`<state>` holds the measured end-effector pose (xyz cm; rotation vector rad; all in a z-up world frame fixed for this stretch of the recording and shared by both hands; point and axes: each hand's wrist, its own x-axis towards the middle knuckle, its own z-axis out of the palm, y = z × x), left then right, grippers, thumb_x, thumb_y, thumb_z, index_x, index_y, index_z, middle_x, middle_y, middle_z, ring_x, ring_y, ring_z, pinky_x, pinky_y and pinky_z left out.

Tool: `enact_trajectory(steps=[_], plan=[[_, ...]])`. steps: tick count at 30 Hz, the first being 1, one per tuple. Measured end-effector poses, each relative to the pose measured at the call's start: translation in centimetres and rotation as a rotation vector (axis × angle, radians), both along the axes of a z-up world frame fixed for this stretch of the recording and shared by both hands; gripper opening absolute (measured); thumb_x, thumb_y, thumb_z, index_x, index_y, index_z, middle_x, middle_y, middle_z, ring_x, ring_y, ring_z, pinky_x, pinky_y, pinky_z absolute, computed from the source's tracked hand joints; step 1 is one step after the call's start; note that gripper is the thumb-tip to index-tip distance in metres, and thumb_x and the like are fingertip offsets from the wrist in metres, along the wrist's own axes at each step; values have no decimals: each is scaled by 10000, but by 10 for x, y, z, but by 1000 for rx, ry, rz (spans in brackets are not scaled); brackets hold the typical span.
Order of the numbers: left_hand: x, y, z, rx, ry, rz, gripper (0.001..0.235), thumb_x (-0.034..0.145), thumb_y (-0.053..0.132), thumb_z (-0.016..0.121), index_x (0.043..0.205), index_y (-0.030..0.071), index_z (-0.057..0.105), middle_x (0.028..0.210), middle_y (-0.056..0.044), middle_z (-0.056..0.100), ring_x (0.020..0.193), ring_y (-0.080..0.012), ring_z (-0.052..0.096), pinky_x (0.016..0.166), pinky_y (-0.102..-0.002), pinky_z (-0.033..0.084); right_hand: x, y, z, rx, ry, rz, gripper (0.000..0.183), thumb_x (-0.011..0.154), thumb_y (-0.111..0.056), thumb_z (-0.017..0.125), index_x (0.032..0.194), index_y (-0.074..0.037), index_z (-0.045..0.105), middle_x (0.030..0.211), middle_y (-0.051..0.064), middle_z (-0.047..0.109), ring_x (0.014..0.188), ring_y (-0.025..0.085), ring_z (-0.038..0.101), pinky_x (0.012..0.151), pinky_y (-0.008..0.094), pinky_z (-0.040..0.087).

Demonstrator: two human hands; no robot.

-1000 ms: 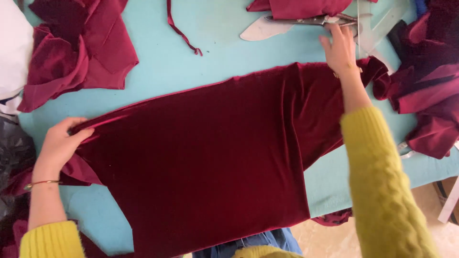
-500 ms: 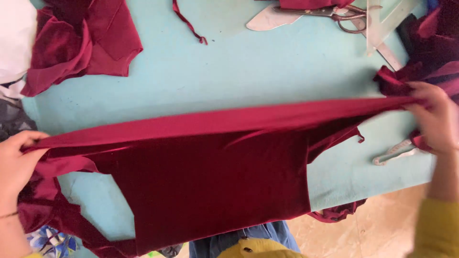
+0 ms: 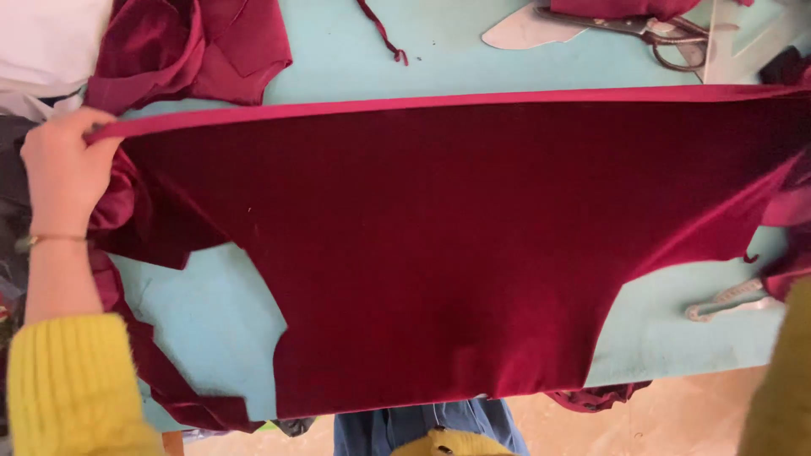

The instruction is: Measuring, marking, and cutting pattern pieces from velvet fabric using tailor scissors and a ruler.

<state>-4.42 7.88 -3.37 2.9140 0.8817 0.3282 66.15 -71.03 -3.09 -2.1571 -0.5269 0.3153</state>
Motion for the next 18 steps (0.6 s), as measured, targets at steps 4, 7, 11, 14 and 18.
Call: enact_trajectory(steps=[4, 7, 11, 14, 18], plan=[[45, -20, 12, 155, 50, 16, 126, 1092, 206, 833, 1203, 147, 831, 1047, -93, 754, 983, -382, 668, 715, -510, 524, 118, -39, -113, 106, 162, -62, 259, 1176, -331, 537, 1435, -333, 551, 1346, -110, 632, 1211, 45, 629, 1121, 217, 556], [36, -5, -18, 320, 98, 36, 113, 1080, 246, 873, 1154, 180, 819, 1003, -40, 708, 819, -324, 696, 644, -447, 528, 152, -33, -142, -64, -361, 153, 191, 1121, 12, 640, 1263, -4, 513, 1179, 131, 502, 1083, 265, 501, 1016, 400, 418], [36, -14, -34, 449, 115, 82, 46, 1084, 255, 827, 1104, 221, 803, 1015, -27, 680, 749, -313, 666, 610, -447, 497, 69, 29, -78, -185, -542, 234, 201, 1131, 113, 609, 1329, 103, 576, 1220, 257, 589, 1120, 398, 576, 1037, 474, 433], [45, -45, -22, 600, 178, 134, 319, 837, 192, 864, 1140, 248, 779, 1127, -13, 650, 895, -248, 654, 749, -381, 428, -4, 74, -33, -351, -810, 183, 420, 945, 131, 736, 1362, 110, 695, 1226, 323, 611, 1059, 519, 612, 903, 558, 453], [73, -152, 36, 297, -205, 154, 329, 924, 24, 770, 1236, -33, 679, 1329, -238, 557, 1154, -447, 517, 921, -556, 387, -110, 94, 5, -285, -824, 6, 522, 903, 98, 727, 1400, 98, 568, 1264, 328, 542, 1077, 531, 489, 921, 602, 322]])
